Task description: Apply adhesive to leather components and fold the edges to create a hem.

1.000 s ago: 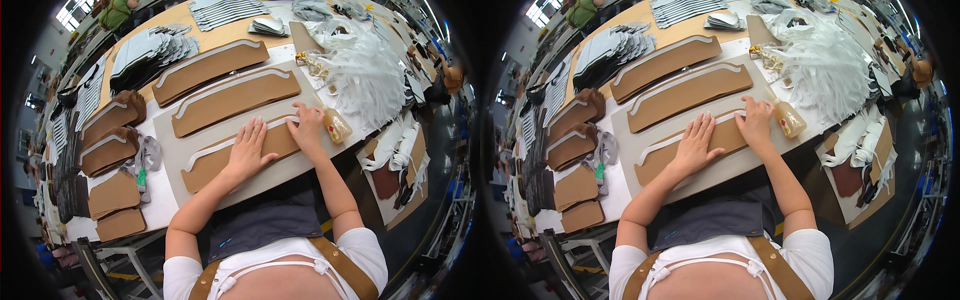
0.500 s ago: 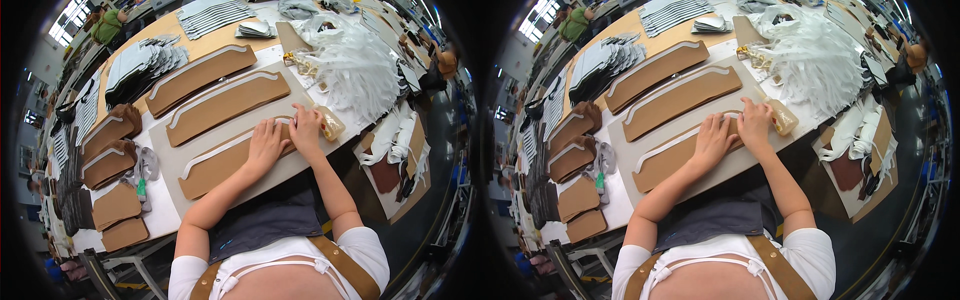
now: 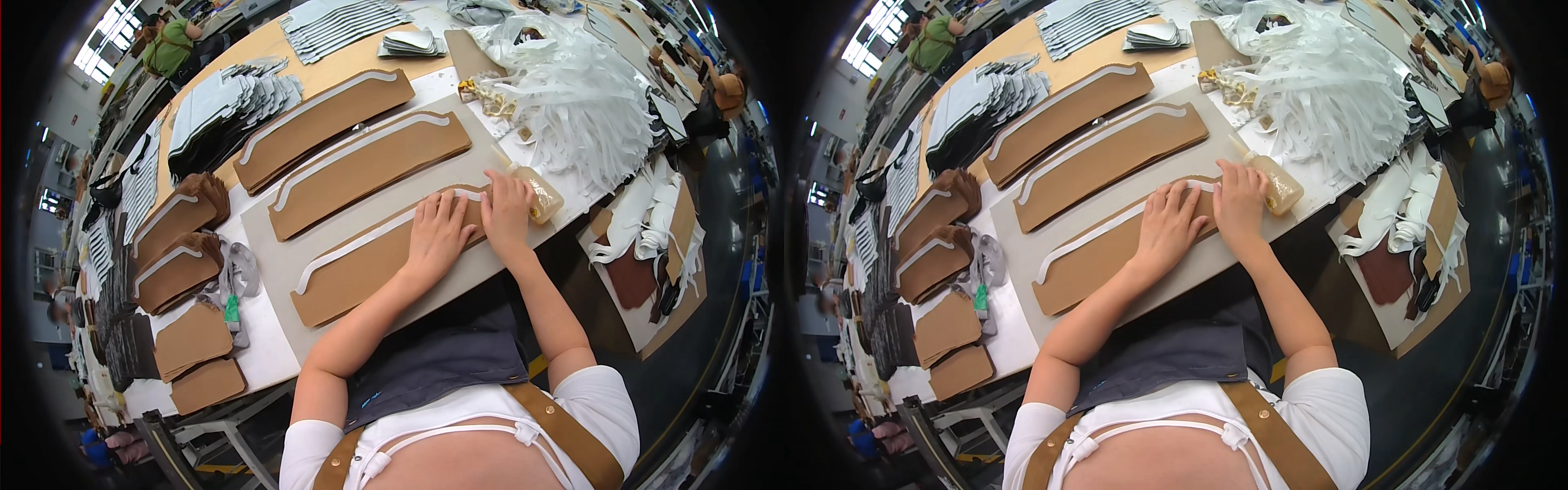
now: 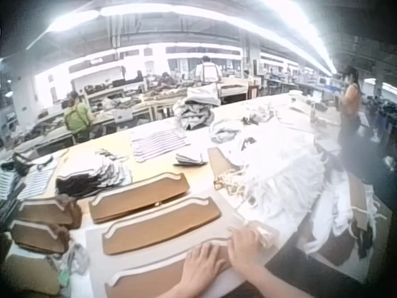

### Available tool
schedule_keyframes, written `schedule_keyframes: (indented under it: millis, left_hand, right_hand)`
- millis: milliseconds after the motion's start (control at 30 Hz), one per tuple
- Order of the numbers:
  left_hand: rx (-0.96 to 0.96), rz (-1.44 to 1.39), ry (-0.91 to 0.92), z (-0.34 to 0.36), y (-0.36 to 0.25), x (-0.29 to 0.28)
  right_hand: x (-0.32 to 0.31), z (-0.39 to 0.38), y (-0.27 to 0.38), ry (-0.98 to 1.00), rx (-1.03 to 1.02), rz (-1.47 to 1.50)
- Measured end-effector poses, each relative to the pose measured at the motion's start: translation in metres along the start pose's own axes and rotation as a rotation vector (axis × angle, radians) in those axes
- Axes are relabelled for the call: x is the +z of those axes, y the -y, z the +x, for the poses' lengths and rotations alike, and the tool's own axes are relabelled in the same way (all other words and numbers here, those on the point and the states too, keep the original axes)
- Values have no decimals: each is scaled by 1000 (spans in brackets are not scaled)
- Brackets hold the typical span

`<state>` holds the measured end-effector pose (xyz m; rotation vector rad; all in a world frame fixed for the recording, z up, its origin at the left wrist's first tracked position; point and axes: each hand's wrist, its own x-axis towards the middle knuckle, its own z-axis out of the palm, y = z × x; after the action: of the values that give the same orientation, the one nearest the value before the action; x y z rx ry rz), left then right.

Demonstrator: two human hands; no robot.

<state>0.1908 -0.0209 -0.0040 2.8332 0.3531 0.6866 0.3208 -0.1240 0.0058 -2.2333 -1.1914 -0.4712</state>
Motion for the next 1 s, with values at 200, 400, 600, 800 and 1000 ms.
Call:
schedule_keyframes:
  millis: [200,400,600,800,1000]
  left_hand:
    - [-21,-12,0,0,-4,1]
    - [29,10,-28,-2,-1,10]
    - [22,2,10,2,-9,10]
    - [-1,52,16,3,-10,9]
    - [-47,-60,46,-13,-2,-1]
  right_hand:
    - [-16,-24,-4,-59,-67,5]
    - [-15,-28,-3,-15,-79,-9]
    - [-17,-26,-1,-19,-72,-39]
    - [-19,-24,1,55,-106,-115]
    - [-16,-27,-4,74,-86,-74]
